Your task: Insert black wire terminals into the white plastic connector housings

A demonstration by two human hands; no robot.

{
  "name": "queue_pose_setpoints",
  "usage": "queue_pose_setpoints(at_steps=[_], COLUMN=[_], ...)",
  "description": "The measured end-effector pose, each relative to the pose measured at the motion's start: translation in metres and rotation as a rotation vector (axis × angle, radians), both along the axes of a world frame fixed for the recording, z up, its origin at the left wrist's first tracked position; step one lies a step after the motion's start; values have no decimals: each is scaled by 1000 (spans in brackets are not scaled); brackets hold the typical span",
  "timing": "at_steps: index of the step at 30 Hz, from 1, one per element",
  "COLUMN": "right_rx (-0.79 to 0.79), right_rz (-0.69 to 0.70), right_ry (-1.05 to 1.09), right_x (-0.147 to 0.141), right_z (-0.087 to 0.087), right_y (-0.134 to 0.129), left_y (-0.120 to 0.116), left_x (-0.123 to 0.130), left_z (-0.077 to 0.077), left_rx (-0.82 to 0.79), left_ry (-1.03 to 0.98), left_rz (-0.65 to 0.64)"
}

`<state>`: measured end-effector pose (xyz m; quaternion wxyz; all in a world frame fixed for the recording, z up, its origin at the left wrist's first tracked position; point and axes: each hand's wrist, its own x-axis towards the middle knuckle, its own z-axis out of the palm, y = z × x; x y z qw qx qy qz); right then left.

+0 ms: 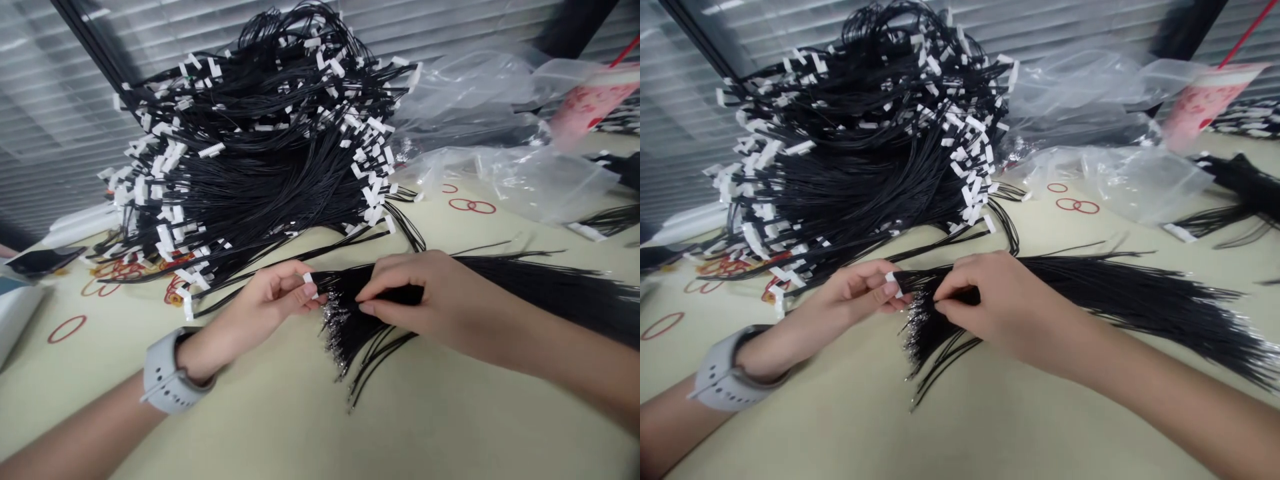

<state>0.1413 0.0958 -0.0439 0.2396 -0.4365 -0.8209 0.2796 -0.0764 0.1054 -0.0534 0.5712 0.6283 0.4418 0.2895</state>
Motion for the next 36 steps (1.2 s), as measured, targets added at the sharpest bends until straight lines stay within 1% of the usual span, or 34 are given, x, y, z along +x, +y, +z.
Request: queue_pose_setpoints(at_steps=[3,6,9,16,19,26,36], right_rx=[-40,-6,-2,28,44,95,172], right_rz=[-50,-119,-148,-158,-160,-134,-80], right_ry=[36,64,72,102,81,32,45], right_x=[-3,-5,-7,-13,-14,-12,-13], right_z=[1,-1,-4,-6,-5,-6,-9], right_y=[-2,-2,-3,-8,-9,-5,-8], left_y=[-1,-2,-3,-4,-4,-4,-2], left_x=[0,2,4,4,3,2,0], left_z=[1,3,5,2,3,5,4], left_rx=[47,50,40,32,28,-59,-35], left_ry=[26,39,45,61,63,57,64], left_rz=[-39,-63,-70,-52,-49,-44,-90])
